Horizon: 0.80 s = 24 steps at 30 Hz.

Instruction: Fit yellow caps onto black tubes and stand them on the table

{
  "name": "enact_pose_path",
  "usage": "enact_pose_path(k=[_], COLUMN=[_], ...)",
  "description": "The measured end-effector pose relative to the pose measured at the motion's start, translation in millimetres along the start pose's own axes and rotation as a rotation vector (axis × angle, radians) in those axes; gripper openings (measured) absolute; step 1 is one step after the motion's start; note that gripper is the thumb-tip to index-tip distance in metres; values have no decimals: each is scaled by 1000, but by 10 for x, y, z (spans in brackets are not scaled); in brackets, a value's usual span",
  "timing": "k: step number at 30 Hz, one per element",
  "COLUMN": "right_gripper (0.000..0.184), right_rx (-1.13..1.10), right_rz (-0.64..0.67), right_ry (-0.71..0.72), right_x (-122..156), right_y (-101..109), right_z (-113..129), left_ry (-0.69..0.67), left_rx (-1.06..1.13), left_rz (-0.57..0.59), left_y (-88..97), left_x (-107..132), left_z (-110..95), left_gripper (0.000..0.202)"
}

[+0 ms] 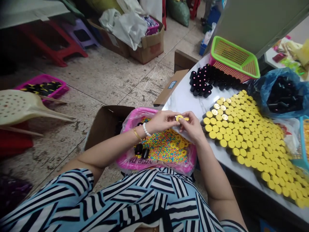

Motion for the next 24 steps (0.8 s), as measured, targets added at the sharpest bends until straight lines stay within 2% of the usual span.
enact_pose_path(k=[2,4,6,10,12,14,16,20,22,24], right_gripper=[39,39,38,25,21,22,25,35,34,33], right_rx=[9,-3,-19,-7,27,45,31,-11,-19,-31], right_rz=[12,15,4,-31,-37,-36,-38,-30,-5,32], right_ry=[-11,-16,-8,7,-15,-30,-25,-26,-33,-30], right_x=[-18,-27,-23,5,5,-6,-18,-30,-35,-44], right_y=[-18,-26,-22,-11,-17,-27,-32,-41,-56,-76], right_z=[7,10,17,49,66,86,98,37,1,-15], left_ry=[147,187,100,-89,-125,-111,-21,289,399,472], left_rx=[179,243,178,-105,-178,-162,-31,384,465,480], left_rz=[76,86,17,-110,-119,-115,-57,179,175,120], left_y=[-79,-110,-70,-6,2,33,26,-187,-204,-185], left_x=[1,-7,-25,28,39,15,-31,-58,-74,-96], left_z=[111,141,92,-59,-107,-106,-23,159,193,225], left_gripper=[38,41,36,40,34,29,26,30,29,24])
Point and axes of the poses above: each hand's wrist, its own x-axis away from the middle knuckle, its own y-axis out of the back of the hand, z = x × y, the point moved 9 cm from there along -x, towards the middle knuckle, and after that the axes turned 13 degrees about -y, right-handed, at the moved point
